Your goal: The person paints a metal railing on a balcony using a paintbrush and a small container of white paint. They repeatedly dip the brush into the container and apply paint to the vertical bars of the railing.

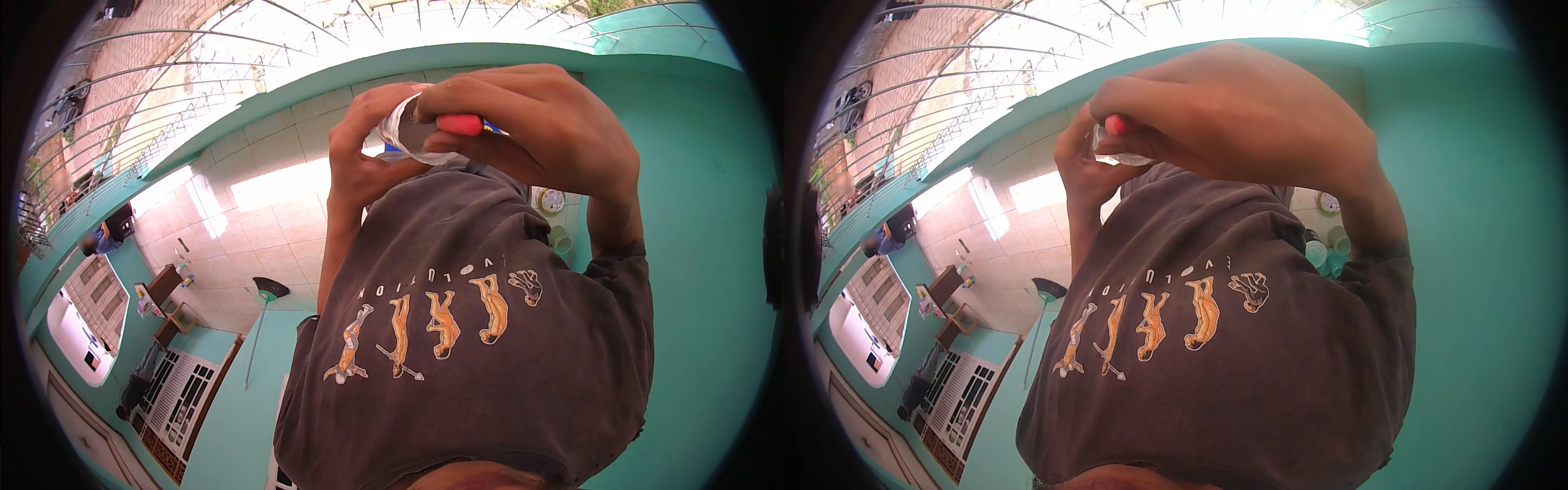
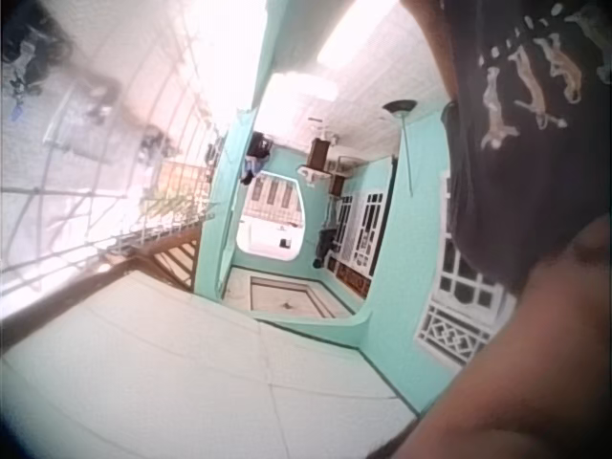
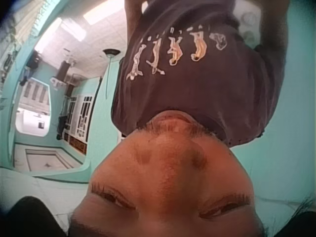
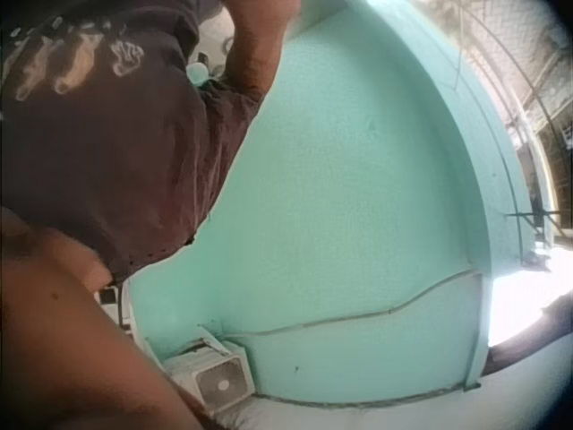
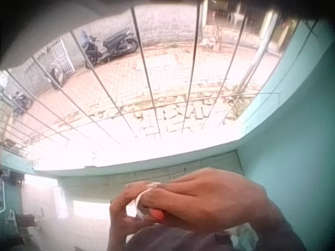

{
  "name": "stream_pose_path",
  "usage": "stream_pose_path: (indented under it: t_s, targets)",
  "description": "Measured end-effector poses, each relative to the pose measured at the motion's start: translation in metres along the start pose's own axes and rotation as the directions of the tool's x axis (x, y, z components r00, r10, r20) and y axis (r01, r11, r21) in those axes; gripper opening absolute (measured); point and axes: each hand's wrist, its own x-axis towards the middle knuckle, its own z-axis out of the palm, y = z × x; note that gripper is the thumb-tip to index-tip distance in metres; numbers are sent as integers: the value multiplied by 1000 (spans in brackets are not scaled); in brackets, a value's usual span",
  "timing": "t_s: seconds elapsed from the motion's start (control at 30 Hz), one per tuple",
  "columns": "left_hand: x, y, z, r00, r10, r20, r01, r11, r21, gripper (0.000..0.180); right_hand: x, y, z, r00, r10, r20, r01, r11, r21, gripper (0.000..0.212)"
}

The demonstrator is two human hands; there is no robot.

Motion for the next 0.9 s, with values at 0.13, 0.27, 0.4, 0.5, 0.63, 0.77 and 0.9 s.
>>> stream_pose_path:
  t_s: [0.13,0.27,0.4,0.5,0.63,0.77,0.9]
  targets:
    - [-2,-9,-4,1000,30,1,-30,999,17,66,0,-2,-2,999,14,-38,-13,1000,17,29]
    - [-6,-15,-5,1000,1,-26,-1,1000,1,69,-1,-6,-9,998,53,-40,-52,998,31,29]
    - [-5,-22,-9,1000,-8,-19,8,1000,-2,70,-6,-4,-14,992,25,-120,-11,994,112,28]
    - [-7,-23,-10,997,-45,-59,45,999,-12,71,-9,1,-12,982,26,-186,12,980,200,28]
    - [-7,-21,-11,988,-116,-107,108,992,-71,73,-14,1,-13,973,47,-227,39,932,360,36]
    - [-9,-20,-12,971,-156,-182,146,987,-66,73,-21,15,3,942,74,-329,94,878,469,37]
    - [-5,-23,-14,971,-68,-228,62,998,-32,67,-26,16,20,877,109,-469,150,863,482,34]
